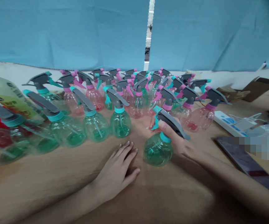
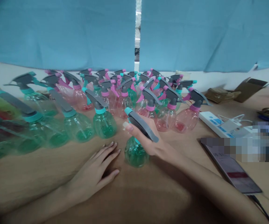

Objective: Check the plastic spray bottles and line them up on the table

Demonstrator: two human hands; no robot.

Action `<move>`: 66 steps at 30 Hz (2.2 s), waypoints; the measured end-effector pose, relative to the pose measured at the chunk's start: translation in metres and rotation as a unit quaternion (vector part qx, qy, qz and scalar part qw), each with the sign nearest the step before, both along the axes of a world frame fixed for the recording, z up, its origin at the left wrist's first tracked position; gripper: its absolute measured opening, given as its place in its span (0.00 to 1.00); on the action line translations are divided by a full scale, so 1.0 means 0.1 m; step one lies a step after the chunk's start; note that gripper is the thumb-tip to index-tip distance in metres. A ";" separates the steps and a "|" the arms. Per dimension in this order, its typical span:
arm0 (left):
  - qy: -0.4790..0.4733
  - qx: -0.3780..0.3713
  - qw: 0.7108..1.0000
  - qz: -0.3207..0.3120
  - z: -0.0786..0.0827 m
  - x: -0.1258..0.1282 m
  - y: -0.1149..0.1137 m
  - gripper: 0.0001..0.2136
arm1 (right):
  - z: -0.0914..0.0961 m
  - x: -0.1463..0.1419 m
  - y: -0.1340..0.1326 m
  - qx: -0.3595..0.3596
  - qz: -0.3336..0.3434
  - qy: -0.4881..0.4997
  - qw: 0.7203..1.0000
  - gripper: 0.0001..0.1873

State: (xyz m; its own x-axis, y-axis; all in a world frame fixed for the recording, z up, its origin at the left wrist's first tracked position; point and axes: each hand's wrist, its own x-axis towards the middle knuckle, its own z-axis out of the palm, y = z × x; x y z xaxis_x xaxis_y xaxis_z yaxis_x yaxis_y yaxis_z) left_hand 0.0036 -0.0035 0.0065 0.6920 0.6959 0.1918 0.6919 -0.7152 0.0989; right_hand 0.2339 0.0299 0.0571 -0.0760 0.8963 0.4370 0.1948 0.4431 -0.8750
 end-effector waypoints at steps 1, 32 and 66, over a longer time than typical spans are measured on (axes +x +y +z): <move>0.003 0.001 1.000 0.000 0.00 0.00 0.00 0.24 | 0.00 0.00 0.00 0.004 -0.010 0.008 1.000 0.15; -0.021 0.002 1.000 0.000 -0.04 -0.02 0.02 0.24 | 0.11 -0.07 -0.05 -0.012 0.039 0.007 0.999 0.11; -0.006 0.011 1.000 0.000 -0.03 -0.02 0.01 0.24 | 0.06 -0.04 -0.04 -0.052 0.070 0.027 0.996 0.09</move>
